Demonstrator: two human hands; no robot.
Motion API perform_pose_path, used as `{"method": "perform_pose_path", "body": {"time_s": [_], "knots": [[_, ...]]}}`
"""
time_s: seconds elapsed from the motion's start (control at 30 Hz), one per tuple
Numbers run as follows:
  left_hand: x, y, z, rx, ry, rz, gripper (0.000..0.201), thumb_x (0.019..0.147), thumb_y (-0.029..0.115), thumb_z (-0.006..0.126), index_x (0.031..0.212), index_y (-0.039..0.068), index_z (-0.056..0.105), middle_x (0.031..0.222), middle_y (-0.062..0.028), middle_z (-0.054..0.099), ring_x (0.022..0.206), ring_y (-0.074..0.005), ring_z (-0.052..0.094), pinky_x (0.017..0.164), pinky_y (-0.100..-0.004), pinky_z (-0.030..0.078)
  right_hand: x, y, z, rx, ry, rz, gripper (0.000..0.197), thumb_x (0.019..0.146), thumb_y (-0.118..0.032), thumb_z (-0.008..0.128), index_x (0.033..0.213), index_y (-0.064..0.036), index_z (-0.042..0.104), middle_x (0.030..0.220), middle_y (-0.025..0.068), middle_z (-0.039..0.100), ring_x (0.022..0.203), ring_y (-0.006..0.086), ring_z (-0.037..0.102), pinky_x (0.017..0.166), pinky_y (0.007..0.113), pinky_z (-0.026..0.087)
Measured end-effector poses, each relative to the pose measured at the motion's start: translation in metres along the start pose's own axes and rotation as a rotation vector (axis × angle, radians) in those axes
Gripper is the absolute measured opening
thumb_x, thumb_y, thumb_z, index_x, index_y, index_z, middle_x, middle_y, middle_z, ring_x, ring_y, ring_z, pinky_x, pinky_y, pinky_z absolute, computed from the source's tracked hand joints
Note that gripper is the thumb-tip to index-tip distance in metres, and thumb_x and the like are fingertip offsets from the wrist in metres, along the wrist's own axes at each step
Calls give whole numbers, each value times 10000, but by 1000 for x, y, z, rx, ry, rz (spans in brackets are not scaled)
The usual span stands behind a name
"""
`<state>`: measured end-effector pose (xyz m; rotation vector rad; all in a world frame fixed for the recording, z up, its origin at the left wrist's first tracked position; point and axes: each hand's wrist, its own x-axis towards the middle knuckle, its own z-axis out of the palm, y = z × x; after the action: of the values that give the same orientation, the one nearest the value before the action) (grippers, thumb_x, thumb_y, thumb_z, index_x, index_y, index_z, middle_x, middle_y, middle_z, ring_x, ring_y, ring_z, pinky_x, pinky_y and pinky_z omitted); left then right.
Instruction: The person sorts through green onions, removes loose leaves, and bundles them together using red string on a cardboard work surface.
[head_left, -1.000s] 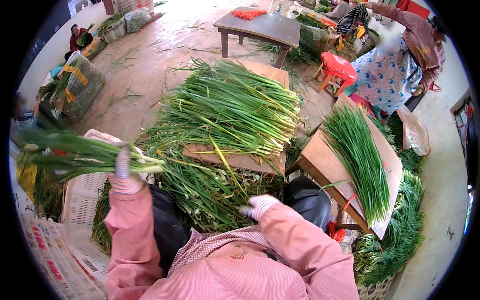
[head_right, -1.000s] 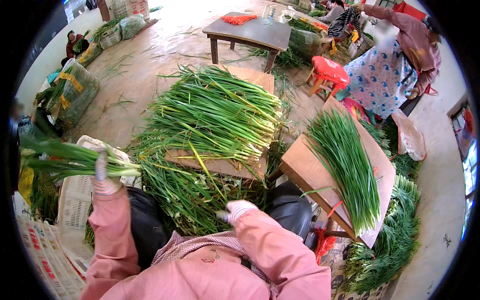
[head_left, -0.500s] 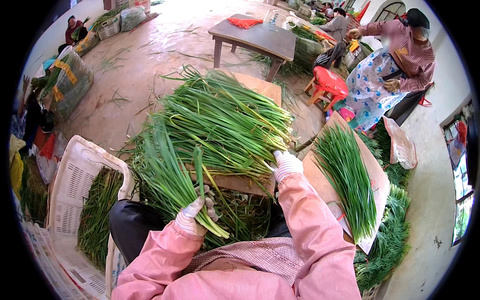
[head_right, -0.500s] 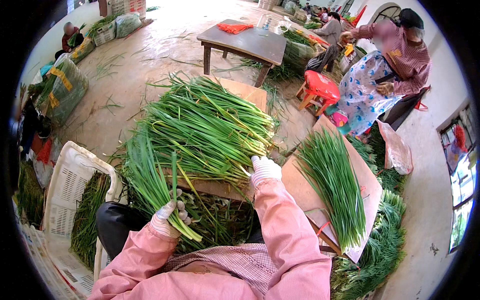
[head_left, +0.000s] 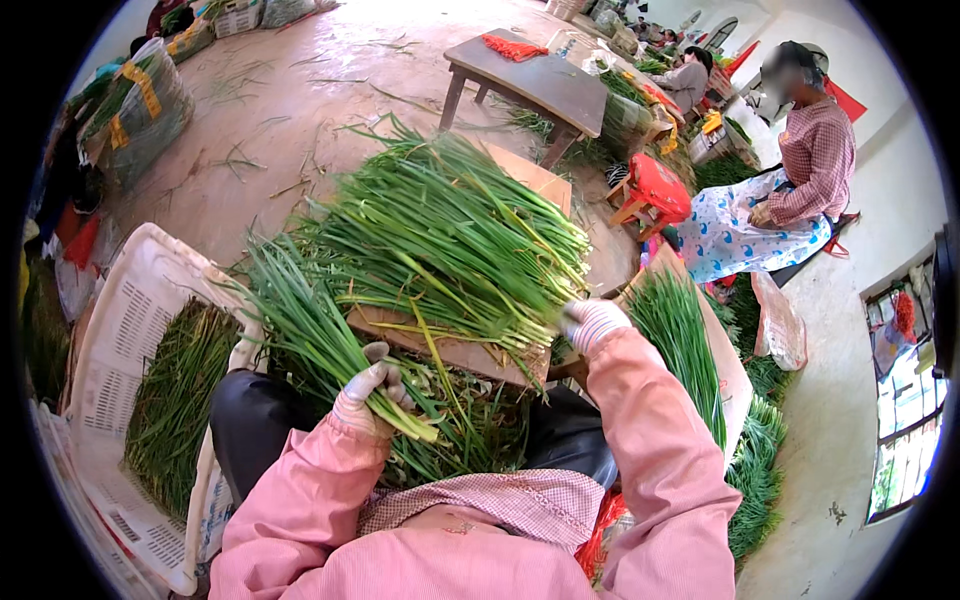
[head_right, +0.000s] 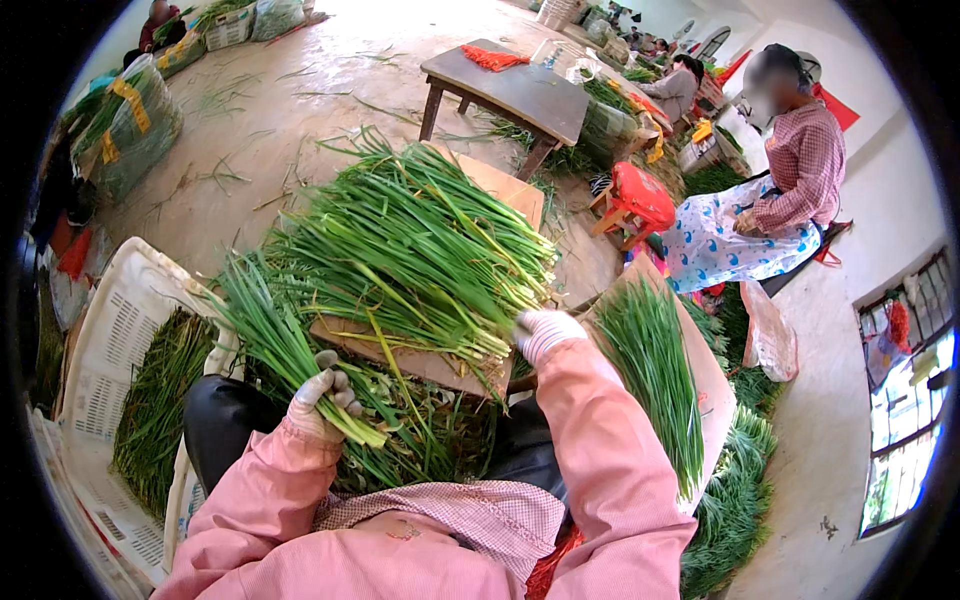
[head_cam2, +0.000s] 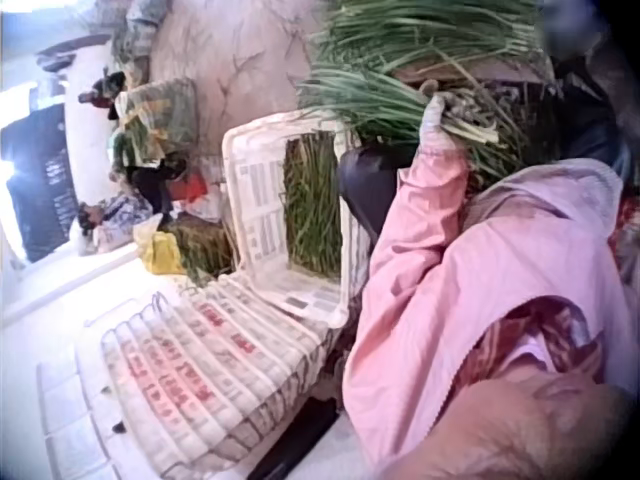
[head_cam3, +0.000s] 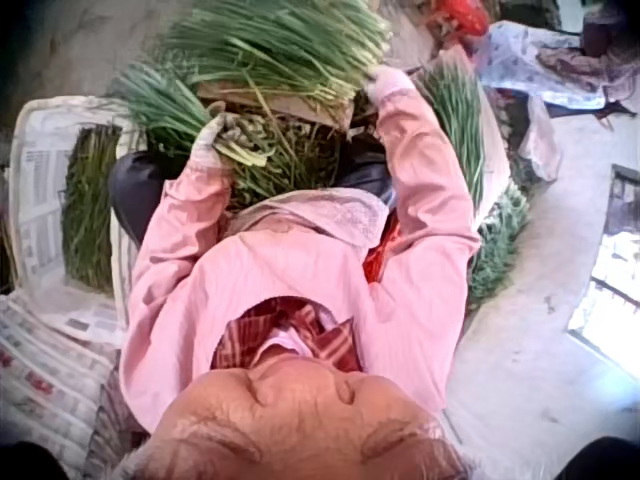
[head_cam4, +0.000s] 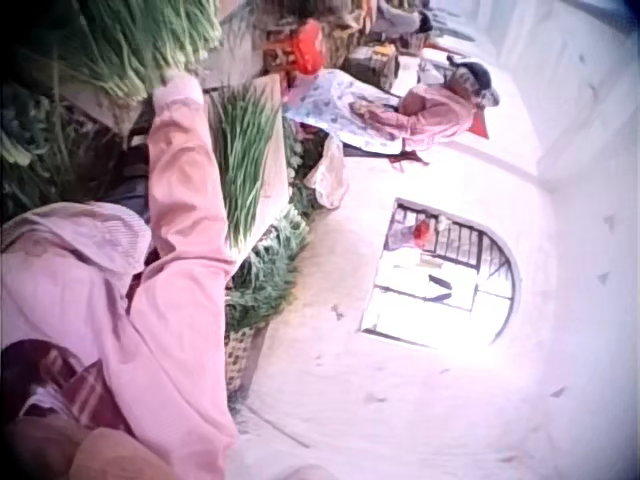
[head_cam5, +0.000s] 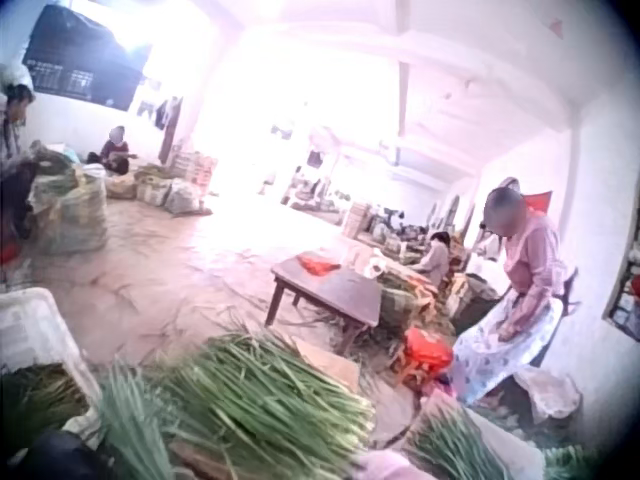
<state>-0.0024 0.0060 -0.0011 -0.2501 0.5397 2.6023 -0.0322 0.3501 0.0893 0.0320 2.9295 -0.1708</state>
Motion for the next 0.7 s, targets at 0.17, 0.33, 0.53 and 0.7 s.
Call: {"method": "perform_pose_path", "body": {"time_s": [0.17, 0.33, 0.53, 0.7], "knots": [[-5, 13, 11, -101, 2, -21, 372, 707, 33, 698, 1023, 141, 535, 962, -104, 642, 717, -226, 636, 626, -412, 542, -18, -32, -22, 160, 243, 24, 238, 816, -258, 587, 935, -55, 620, 876, 190, 626, 829, 367, 593, 736, 400, 477], [4, 25, 20, -33, -228, 147, 345, 698, 12, 700, 981, 136, 545, 1018, -135, 634, 793, -273, 658, 703, -450, 549, -48, -96, -13, 82, 84, -60, 261, 844, -312, 554, 842, -59, 619, 813, 185, 630, 790, 337, 611, 671, 393, 495], [12, 45, 9, -73, -477, 214, 281, 809, 88, 648, 1052, 202, 563, 964, -53, 647, 760, -192, 626, 760, -451, 482, -68, -91, 24, 62, -32, -164, 337, 819, -374, 553, 942, -64, 599, 777, 183, 612, 761, 372, 599, 684, 429, 492], [17, 37, 4, -81, -457, 161, 266, 842, 112, 617, 1087, 195, 555, 933, -35, 647, 747, -185, 619, 755, -440, 488, -6, -74, 30, -43, 436, 63, 352, 777, -305, 622, 1044, -81, 569, 889, 169, 618, 804, 355, 598, 708, 438, 486]]}}
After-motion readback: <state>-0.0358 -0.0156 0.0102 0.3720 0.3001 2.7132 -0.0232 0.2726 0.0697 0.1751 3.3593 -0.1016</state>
